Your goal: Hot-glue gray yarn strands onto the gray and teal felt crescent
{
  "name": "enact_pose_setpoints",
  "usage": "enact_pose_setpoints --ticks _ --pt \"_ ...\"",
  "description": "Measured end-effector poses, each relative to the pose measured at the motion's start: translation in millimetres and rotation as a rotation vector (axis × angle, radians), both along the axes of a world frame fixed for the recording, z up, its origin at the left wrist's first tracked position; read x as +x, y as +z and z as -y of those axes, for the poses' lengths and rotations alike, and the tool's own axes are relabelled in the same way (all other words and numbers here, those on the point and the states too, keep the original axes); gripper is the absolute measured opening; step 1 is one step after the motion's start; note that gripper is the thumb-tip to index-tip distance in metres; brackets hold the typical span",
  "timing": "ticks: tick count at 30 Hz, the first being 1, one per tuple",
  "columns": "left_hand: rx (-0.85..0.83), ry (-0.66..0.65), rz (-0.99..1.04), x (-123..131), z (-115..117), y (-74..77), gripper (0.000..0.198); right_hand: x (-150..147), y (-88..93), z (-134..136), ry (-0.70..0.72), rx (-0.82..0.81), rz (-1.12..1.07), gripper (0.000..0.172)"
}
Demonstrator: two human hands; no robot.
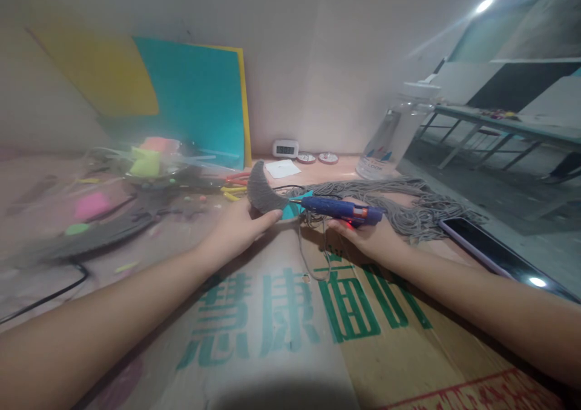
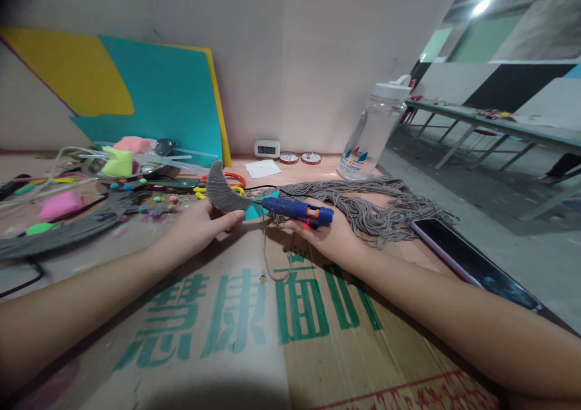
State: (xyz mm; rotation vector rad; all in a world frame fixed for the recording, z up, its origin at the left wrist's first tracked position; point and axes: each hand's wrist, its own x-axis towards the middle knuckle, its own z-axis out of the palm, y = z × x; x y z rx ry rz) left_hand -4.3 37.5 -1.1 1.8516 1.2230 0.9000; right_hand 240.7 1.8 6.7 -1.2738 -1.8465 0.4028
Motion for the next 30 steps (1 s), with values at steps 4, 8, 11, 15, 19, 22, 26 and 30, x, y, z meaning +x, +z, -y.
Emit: enact_pose_setpoints --ticks 4,8,11,15,19,22,26,30 --pt "0.014 0.010 -0.020 0.3 0.2 0.3 0.033 0.6 -0.4 -0.2 0.002 -0.004 -0.007 0.033" --pt "0.008 0.003 -0.023 -0.2 1.1 0.8 0.033 -0.2 1.0 -0.4 0.014 -0.007 -0.004 0.032" --pt "-0.007 0.007 -0.018 -0.4 1.4 0.5 0.033 -0.6 1.6 -0.3 0.016 0.007 -0.006 0.032" --pt "-0.010 0.004 0.007 -0.1 1.7 0.0 0.032 0.0 0.3 -0.3 0.014 0.005 -0.003 0.032" --pt "0.005 -0.004 0.012 -0.1 1.3 0.3 0.032 1.3 -1.5 -0.8 0.004 -0.005 -0.023 0.033" --pt "0.002 0.004 -0.014 -0.5 0.6 -0.3 0.034 1.8 -2.0 -1.3 0.023 -0.007 -0.029 0.031" --pt "0.012 0.011 -0.028 -1.0 0.1 -1.1 0.034 1.6 -1.8 -1.5 0.006 -0.013 -0.020 0.033" --pt "0.022 0.008 -0.013 -0.3 0.7 0.6 0.032 1.0 -1.0 -1.7 -0.006 0.007 0.002 0.033"
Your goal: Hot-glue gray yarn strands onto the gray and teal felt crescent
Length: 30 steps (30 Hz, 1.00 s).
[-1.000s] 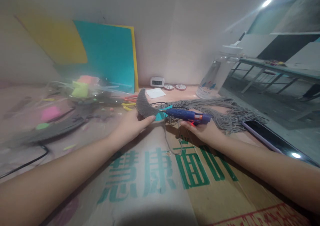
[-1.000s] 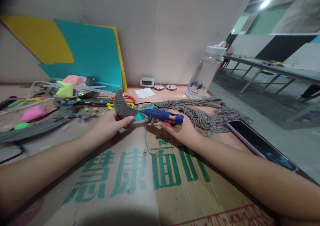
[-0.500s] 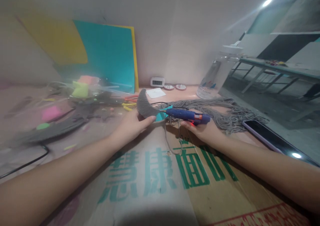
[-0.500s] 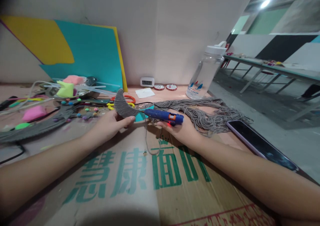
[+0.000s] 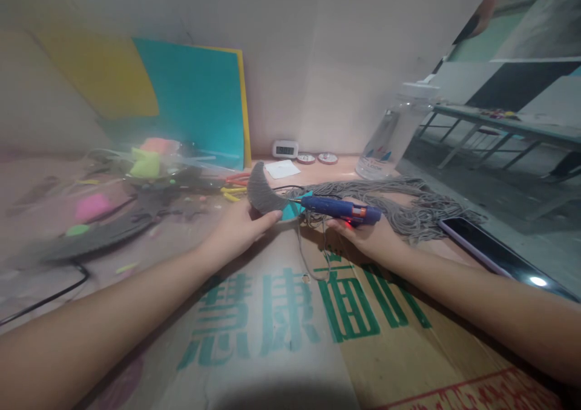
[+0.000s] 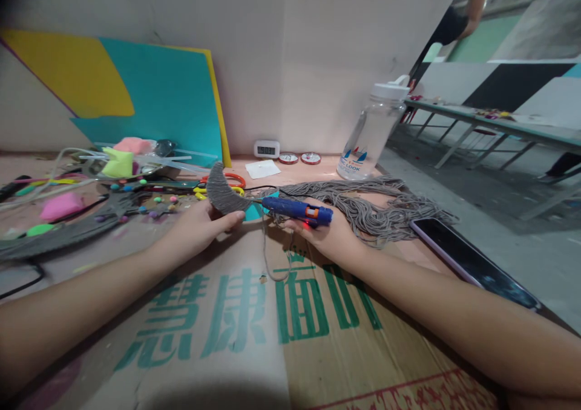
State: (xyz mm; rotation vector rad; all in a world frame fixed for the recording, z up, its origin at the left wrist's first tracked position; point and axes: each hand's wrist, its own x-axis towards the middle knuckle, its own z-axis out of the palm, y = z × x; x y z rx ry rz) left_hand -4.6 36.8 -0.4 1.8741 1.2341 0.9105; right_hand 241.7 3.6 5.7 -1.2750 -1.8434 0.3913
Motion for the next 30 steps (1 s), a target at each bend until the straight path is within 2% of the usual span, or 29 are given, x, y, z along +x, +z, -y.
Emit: enact_pose_setpoints --ticks 9,14,17,20,25,28,30 --pt "0.040 -0.003 -0.001 0.4 -0.4 -1.7 0.032 2.6 -1.7 0.2 0.005 -0.003 0.030 0.026" --pt "0.045 -0.024 0.019 0.6 -0.9 -2.1 0.033 1.9 3.4 -0.6 -0.105 0.032 -0.034 0.023" --pt "0.034 -0.033 0.019 0.6 -2.5 -3.1 0.031 1.8 14.3 -2.6 -0.129 -0.001 -0.083 0.025" --pt "0.023 -0.052 0.034 0.8 -3.8 -5.3 0.034 2.5 28.7 -2.3 -0.087 -0.039 -0.131 0.033" --pt "0.023 -0.117 0.086 1.5 -2.7 -6.0 0.035 -1.7 60.8 -1.1 -0.068 -0.045 -0.259 0.028" --pt "0.024 -0.104 0.059 1.7 -2.0 -5.1 0.035 -5.5 78.7 -17.4 -0.106 -0.033 -0.192 0.029" --pt "0.016 -0.092 0.046 1.9 -1.9 -4.8 0.036 -6.4 83.4 -40.1 -0.115 -0.027 -0.099 0.034"
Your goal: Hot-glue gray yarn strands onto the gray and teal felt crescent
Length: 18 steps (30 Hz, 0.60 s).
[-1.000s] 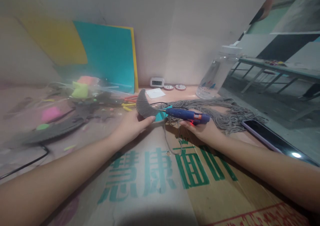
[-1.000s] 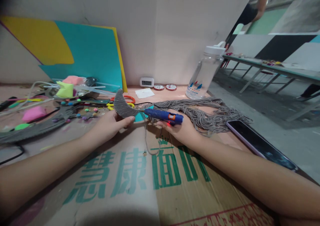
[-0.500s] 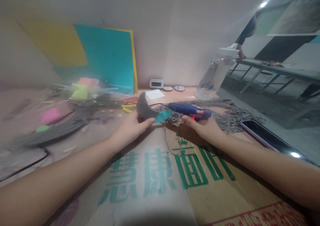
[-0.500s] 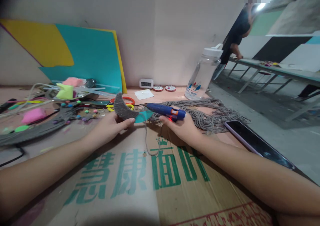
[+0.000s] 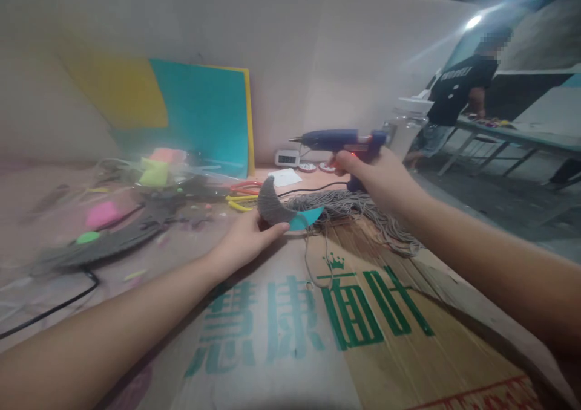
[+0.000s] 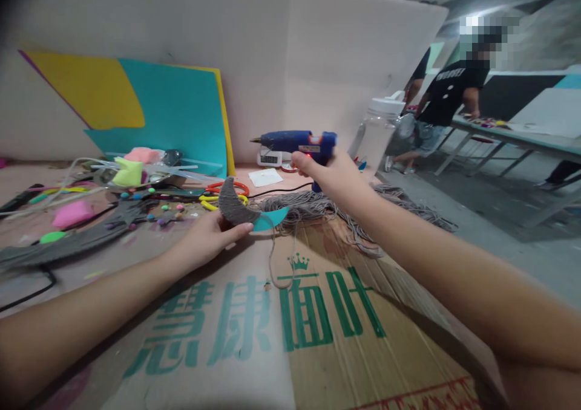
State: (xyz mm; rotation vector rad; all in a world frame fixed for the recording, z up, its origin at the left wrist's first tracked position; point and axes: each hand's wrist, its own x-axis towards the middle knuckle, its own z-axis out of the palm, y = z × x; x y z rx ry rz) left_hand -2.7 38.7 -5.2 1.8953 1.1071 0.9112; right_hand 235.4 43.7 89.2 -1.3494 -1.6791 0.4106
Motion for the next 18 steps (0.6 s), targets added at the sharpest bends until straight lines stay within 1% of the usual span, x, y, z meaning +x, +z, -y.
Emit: enact_pose_setpoints --ticks 1,3,5,7,8,10,12,16,18 --pt "-0.003 0.006 -0.006 0.1 -0.1 0.1 0.036 0.1 -0.7 -14.3 -0.008 -0.008 0.034 0.037" --pt "-0.005 0.012 -0.023 0.2 -0.3 0.6 0.034 0.7 -8.0 -45.9 -0.019 -0.046 0.071 0.042" --pt "-0.008 0.017 -0.036 0.5 -0.4 1.3 0.032 0.7 -20.3 -76.2 0.063 -0.099 0.130 0.038" --pt "-0.020 0.027 -0.043 0.9 -0.3 2.2 0.030 -0.6 -33.7 -100.5 0.056 -0.175 0.217 0.034" --pt "-0.029 0.032 -0.043 1.2 -0.3 2.5 0.030 -1.7 -39.7 -109.7 0.045 -0.186 0.231 0.032" --pt "-0.044 0.038 -0.031 2.1 -0.3 2.9 0.029 -3.8 -49.4 -122.4 0.029 -0.204 0.253 0.028" --pt "-0.049 0.043 -0.006 2.9 -0.5 3.0 0.028 -5.1 -56.2 -129.1 0.019 -0.228 0.270 0.025" --pt "-0.032 0.047 0.015 2.1 -1.8 2.0 0.029 -3.3 -63.5 -132.8 0.002 -0.274 0.294 0.022" --pt "-0.013 0.045 0.007 0.8 -2.7 1.0 0.029 -0.5 -64.7 -130.8 -0.008 -0.257 0.278 0.026"
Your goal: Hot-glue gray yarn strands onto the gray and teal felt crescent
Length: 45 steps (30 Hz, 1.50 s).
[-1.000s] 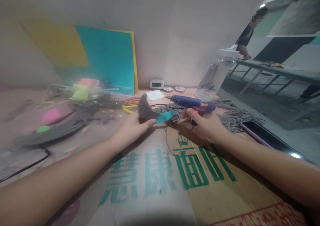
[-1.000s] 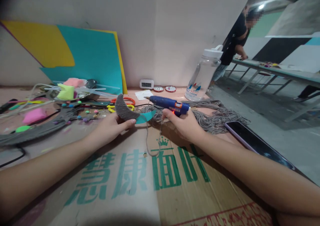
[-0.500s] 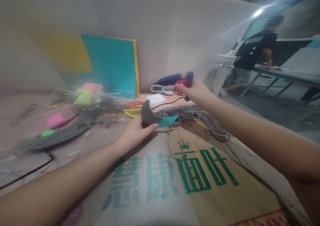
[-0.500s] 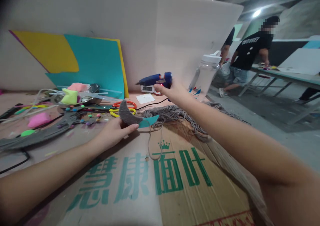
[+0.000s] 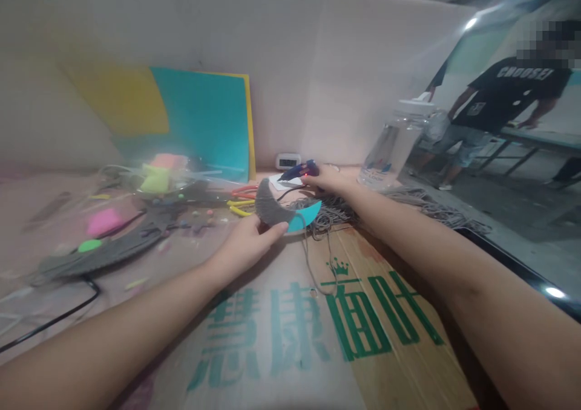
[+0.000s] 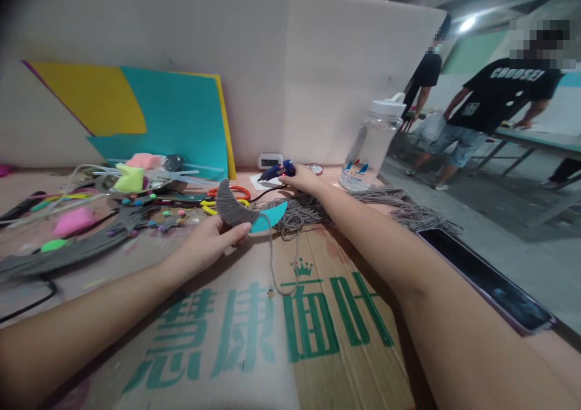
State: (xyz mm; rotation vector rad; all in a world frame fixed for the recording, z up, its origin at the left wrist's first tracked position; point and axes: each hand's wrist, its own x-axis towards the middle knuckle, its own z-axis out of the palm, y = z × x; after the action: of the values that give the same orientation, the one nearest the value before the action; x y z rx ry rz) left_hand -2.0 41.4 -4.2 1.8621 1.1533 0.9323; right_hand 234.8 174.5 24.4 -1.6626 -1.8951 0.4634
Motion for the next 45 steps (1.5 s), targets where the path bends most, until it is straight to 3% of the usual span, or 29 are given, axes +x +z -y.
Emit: enact_pose_setpoints --ticks 4,6,8,10,12,17,19,22,27,30,33,36,40,45 --pt "0.004 0.003 0.001 -1.9 -1.9 -3.2 0.032 5.5 2.2 19.6 -0.101 0.138 -0.078 0.042" --pt "0.000 -0.002 0.019 -1.8 -2.5 -4.6 0.032 5.1 4.9 42.5 -0.161 0.289 -0.138 0.038" --pt "0.003 0.001 0.051 -1.4 -2.4 -4.8 0.031 0.6 7.3 74.0 -0.111 0.539 -0.230 0.026" --pt "0.000 0.033 0.078 -1.2 -1.2 -3.3 0.030 -8.0 7.4 109.0 0.056 0.575 -0.245 0.016" --pt "-0.013 0.086 0.080 -1.2 0.9 -0.2 0.031 -18.8 4.3 140.0 0.206 0.361 -0.328 0.015" --pt "0.056 0.144 0.012 -1.3 7.8 7.9 0.034 -41.4 -5.4 174.6 0.266 -0.323 -0.876 0.032" --pt "0.111 0.125 -0.013 -0.7 9.8 9.3 0.032 -45.1 -5.4 175.3 0.283 -0.435 -0.989 0.036" --pt "0.150 0.107 -0.058 0.0 10.8 9.6 0.033 -44.9 -4.4 171.9 0.279 -0.475 -1.036 0.038" --pt "0.121 0.131 -0.123 0.2 9.9 9.0 0.033 -34.5 -4.1 162.0 0.286 -0.404 -0.798 0.028" --pt "0.127 0.104 -0.120 0.2 10.4 8.6 0.030 -24.4 3.5 155.3 0.310 -0.107 -0.426 0.014" --pt "0.137 0.054 -0.110 0.5 10.8 6.8 0.027 -14.1 14.5 150.4 0.316 0.226 -0.081 0.013" --pt "0.097 -0.001 -0.054 0.5 10.4 3.8 0.022 -7.3 20.9 147.8 0.369 0.407 0.127 0.013" --pt "0.014 -0.059 0.041 -0.4 9.1 1.5 0.018 -4.9 21.3 146.0 0.415 0.485 0.215 0.012" --pt "-0.015 -0.126 -0.001 -0.5 8.3 2.7 0.019 -5.4 18.7 144.5 0.406 0.427 0.163 0.012"
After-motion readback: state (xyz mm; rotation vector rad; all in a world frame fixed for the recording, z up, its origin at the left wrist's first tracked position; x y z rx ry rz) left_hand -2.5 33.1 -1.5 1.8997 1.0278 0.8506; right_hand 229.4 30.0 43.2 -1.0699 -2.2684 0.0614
